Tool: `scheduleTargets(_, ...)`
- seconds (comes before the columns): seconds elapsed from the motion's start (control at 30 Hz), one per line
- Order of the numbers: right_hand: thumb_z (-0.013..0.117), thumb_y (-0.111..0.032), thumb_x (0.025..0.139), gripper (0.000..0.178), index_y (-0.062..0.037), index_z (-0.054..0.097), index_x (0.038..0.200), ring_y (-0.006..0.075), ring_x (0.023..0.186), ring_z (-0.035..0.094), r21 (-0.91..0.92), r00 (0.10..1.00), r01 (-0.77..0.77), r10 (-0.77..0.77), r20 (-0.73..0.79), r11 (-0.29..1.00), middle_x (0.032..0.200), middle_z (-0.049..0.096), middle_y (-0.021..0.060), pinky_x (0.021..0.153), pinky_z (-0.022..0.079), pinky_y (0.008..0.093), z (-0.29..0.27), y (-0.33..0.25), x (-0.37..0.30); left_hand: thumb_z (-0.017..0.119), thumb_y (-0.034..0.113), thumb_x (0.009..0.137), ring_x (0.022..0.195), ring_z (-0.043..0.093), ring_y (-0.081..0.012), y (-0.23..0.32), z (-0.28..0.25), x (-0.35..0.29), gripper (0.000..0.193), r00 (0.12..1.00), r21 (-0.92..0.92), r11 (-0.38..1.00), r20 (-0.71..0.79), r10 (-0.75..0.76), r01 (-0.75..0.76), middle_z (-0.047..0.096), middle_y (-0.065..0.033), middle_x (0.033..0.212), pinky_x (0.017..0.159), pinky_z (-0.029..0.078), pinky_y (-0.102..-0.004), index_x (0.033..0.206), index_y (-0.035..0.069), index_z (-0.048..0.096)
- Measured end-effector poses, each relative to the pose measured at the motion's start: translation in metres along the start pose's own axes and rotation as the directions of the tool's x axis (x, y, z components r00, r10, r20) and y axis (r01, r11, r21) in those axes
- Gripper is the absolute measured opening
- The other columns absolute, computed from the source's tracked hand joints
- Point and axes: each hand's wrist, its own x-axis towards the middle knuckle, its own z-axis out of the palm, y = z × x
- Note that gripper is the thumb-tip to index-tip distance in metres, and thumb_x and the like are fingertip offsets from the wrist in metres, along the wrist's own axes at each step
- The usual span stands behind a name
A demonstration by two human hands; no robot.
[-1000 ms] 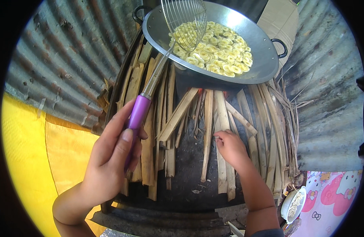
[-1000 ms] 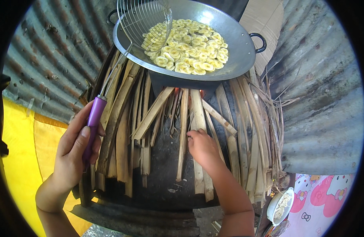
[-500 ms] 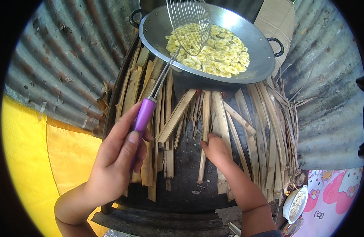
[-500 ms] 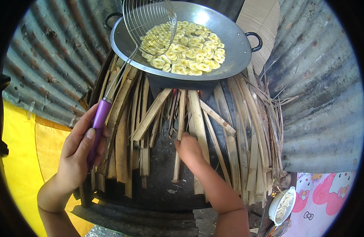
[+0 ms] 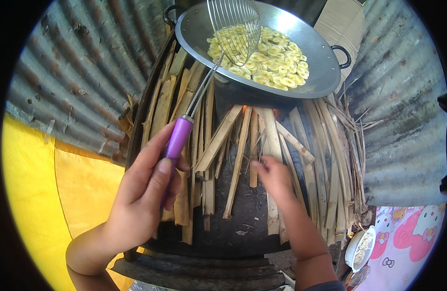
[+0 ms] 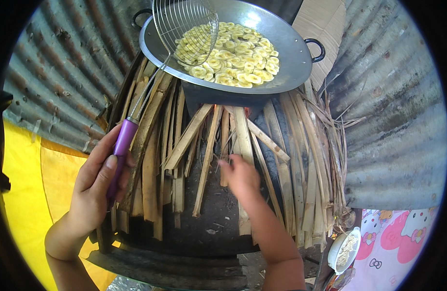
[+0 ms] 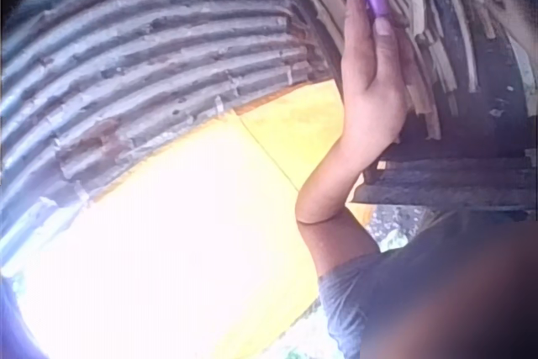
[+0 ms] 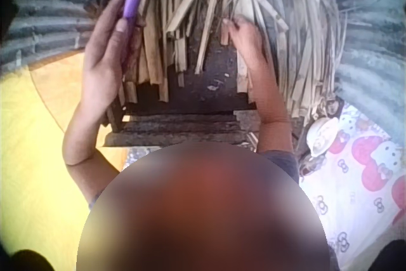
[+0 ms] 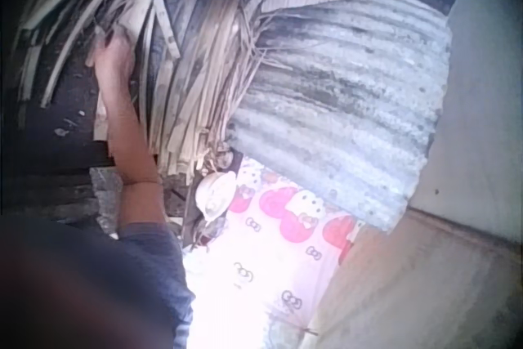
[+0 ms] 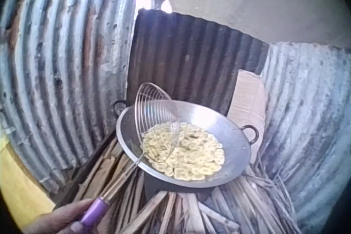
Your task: The person stirs sliced vegetables in a wok over a wood fire using a purple-handled skimmer. They occasionally adjust the burning wood sticks beneath the wok to maintain the flame.
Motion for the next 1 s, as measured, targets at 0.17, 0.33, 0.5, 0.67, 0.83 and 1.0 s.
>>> scheduleTargets(0.17, 0.064, -0.032, 0.083, 0.050, -0.0040, 0.053, 0.123, 0.0339, 0.096, 0.058, -0.267, 0.954, 0.053, -0.127, -0.272, 0.962, 0.107, 0.054, 0.0182, 0.081, 0.047, 0.0412, -0.012, 0.041, -0.013, 0.035, 0.011, 0.100, 0.066, 0.043, -0.0050, -0.003, -0.003, 0.001, 0.046, 0.999, 0.007, 1.000, -0.027, -0.023, 0.023, 0.050, -0.0038, 0.099, 0.055, 0.040, -0.0169, 0.144, 0.005, 0.026)
scheduleTargets(0.33, 0.065, -0.033, 0.082, 0.065, -0.0125, 0.039, 0.138, 0.0328, 0.096, 0.055, -0.319, 0.962, 0.046, -0.129, -0.242, 0.947, 0.104, 0.052, 0.0156, 0.081, 0.047, 0.0407, 0.007, 0.057, -0.011, 0.036, 0.012, 0.099, 0.065, 0.042, -0.0044, -0.002, -0.001, 0.005, 0.046, 0.999, -0.004, 1.000, -0.048, 0.012, -0.012, 0.051, -0.0044, 0.098, 0.052, 0.039, -0.0169, 0.143, 0.004, 0.027)
scheduleTargets(0.5, 0.065, -0.032, 0.082, 0.067, -0.0174, 0.036, 0.141, 0.0311, 0.092, 0.056, -0.267, 0.961, 0.051, -0.119, -0.248, 0.962, 0.098, 0.052, 0.0140, 0.077, 0.048, 0.0393, 0.005, 0.054, -0.013, 0.036, 0.012, 0.099, 0.064, 0.042, -0.0044, 0.000, 0.002, 0.007, 0.046, 0.999, 0.021, 1.000, -0.035, 0.012, -0.012, 0.051, -0.0045, 0.098, 0.052, 0.038, -0.0166, 0.143, 0.003, 0.027)
scheduleTargets(0.67, 0.066, -0.030, 0.082, 0.066, -0.0172, 0.038, 0.140, 0.0314, 0.090, 0.055, -0.239, 0.972, 0.056, -0.107, -0.207, 0.969, 0.096, 0.051, 0.0144, 0.075, 0.049, 0.0393, -0.001, 0.052, -0.014, 0.036, 0.011, 0.099, 0.065, 0.043, -0.0049, 0.002, 0.004, 0.007, 0.046, 0.999, 0.004, 1.000, -0.021, 0.025, -0.025, 0.050, -0.0048, 0.099, 0.052, 0.039, -0.0168, 0.143, 0.003, 0.026)
scheduleTargets(0.83, 0.069, -0.027, 0.080, 0.070, -0.0125, 0.037, 0.140, 0.0358, 0.091, 0.056, -0.226, 0.974, 0.067, -0.113, -0.197, 0.972, 0.099, 0.051, 0.0192, 0.077, 0.048, 0.0413, -0.001, 0.051, -0.003, 0.035, 0.011, 0.099, 0.067, 0.044, -0.0052, 0.004, 0.005, 0.008, 0.046, 0.999, 0.011, 1.000, -0.022, 0.026, -0.026, 0.050, -0.0049, 0.098, 0.053, 0.040, -0.0170, 0.143, 0.003, 0.026)
scheduleTargets(1.0, 0.068, -0.027, 0.080, 0.064, -0.0107, 0.042, 0.136, 0.0332, 0.096, 0.054, -0.233, 0.971, 0.074, -0.124, -0.207, 0.970, 0.101, 0.050, 0.0167, 0.078, 0.049, 0.0402, -0.007, 0.043, -0.003, 0.035, 0.011, 0.099, 0.067, 0.043, -0.0048, 0.005, 0.004, 0.006, 0.046, 0.999, 0.031, 0.999, -0.033, -0.003, 0.004, 0.050, -0.0046, 0.098, 0.053, 0.039, -0.0167, 0.144, 0.004, 0.026)
